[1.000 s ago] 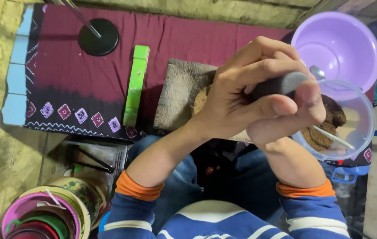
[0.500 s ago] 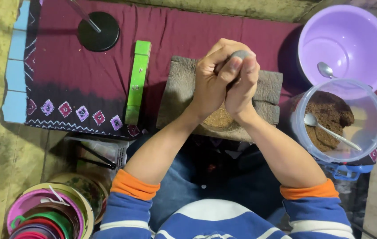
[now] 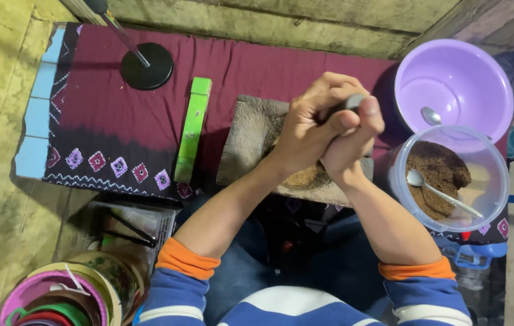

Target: Molding a brown powder into a ball and pressing it into a stone mortar using a pestle and spoon.

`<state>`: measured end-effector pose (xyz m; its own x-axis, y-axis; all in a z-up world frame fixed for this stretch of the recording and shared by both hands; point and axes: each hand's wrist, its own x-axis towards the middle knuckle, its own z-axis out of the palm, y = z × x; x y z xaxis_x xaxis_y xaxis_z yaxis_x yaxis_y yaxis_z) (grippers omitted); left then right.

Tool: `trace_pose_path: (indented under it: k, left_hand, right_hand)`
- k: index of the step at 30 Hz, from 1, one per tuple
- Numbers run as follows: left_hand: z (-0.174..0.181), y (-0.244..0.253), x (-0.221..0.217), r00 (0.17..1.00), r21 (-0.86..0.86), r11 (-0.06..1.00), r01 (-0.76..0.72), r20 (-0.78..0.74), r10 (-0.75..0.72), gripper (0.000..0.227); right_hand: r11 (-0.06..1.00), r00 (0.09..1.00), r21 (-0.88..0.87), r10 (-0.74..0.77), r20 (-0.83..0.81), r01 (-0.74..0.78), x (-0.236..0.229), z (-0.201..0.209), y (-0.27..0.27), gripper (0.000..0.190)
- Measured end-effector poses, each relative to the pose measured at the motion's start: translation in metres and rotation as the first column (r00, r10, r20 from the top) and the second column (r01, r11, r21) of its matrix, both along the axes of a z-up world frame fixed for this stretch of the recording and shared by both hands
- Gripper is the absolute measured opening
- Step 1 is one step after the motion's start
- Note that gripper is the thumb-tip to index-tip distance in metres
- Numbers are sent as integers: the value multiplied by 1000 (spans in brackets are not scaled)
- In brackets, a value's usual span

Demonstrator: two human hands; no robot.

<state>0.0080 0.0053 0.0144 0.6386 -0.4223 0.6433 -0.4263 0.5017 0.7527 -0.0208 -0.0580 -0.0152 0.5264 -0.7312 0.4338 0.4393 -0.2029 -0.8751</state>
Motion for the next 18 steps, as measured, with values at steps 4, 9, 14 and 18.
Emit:
trace_pose_path:
  k: [4,9,14,18]
  left_hand:
    - [16,10,-16,1000,17,1000,-16,-10,17,45]
    - [52,30,-40,1000,43,999,-4,3,4,48]
    - [33,24,-39,998,81,994,-68,6,67,52]
    - [-14,13,-8,994,47,996,-78,-72,81,45]
  right_hand:
    - [1000,999,0,24,-21,-24,-30,-12,-11,55]
    - [999,998,1,32,-57,-32,-83,-29,-32,58]
    - [998,993,6,59,-102,-59,-91,-44,-37,61]
    - [998,990,17,57,-127,-56,-18,-52,-5,63]
